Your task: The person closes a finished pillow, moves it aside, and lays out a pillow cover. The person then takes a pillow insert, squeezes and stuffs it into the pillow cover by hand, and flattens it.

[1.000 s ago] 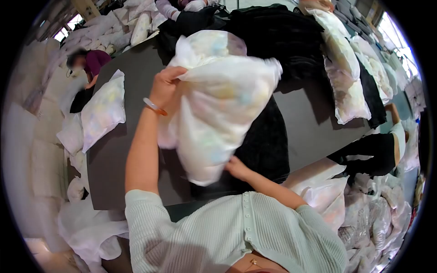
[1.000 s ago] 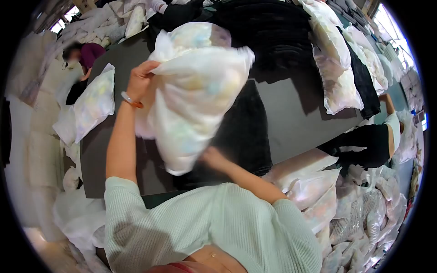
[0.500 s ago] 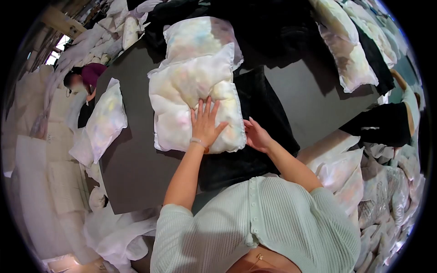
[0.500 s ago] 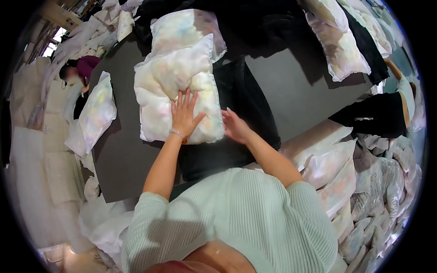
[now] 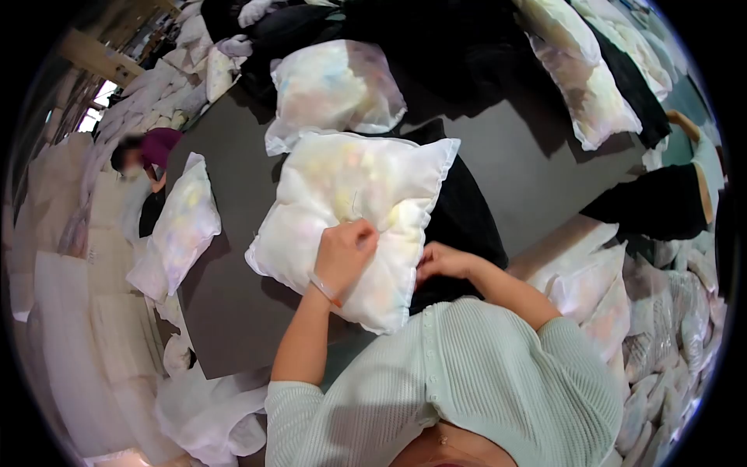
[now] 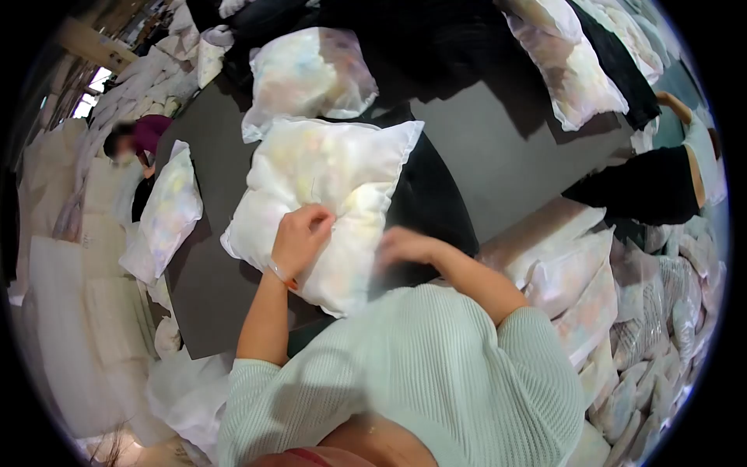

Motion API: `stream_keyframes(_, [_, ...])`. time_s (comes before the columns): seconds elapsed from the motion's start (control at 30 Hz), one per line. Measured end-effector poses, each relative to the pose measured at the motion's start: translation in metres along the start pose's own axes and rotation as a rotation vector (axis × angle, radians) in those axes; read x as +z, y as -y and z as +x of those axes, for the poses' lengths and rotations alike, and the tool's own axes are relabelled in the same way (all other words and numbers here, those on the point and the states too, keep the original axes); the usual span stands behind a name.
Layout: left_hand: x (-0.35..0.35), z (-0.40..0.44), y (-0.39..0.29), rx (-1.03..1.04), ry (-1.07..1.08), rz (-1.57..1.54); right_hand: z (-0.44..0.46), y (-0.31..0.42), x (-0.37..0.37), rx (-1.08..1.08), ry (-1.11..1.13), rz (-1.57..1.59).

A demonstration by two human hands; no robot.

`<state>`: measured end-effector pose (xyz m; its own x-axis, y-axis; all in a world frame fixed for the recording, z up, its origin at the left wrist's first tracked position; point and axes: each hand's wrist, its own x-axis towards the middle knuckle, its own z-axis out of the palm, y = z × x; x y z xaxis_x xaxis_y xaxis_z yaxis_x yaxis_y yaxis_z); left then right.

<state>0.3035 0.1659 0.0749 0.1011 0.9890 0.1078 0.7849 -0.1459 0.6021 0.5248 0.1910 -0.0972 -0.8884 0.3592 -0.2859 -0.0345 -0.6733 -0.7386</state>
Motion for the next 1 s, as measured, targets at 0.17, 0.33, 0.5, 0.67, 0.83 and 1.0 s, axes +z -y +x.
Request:
stream_keyframes(0.17, [0.011, 0.038, -0.005, 0.038, -0.332, 0.393, 0.019, 0.03, -0.026, -0.391, -0.716, 0.371])
stream_keyframes(0.33, [0.038, 0.084, -0.001, -0.191, -0.172, 0.402, 0.055, 0.088, -0.021, -0.328, -0.59, 0.44])
stream_keyframes(0.5, [0.077, 0.075, -0.001, 0.003, -0.186, 0.408, 0.071, 0.087, -0.028, -0.3, -0.252, 0.644])
stream_keyframes(0.67, [0.094, 0.068, -0.002, -0.026, -0.101, 0.544, 0.093, 0.079, -0.014, -0.389, -0.441, 0.744])
stream_keyframes(0.83, [0.084, 0.045, 0.024, 0.062, -0.19, 0.466, 0.104, 0.055, -0.019, -0.443, -0.428, 0.827])
stream_keyframes(1.0, [0.054, 0.01, 0.049, 0.012, -0.115, 0.529, 0.104, 0.053, -0.022, -0.393, -0.162, 0.968])
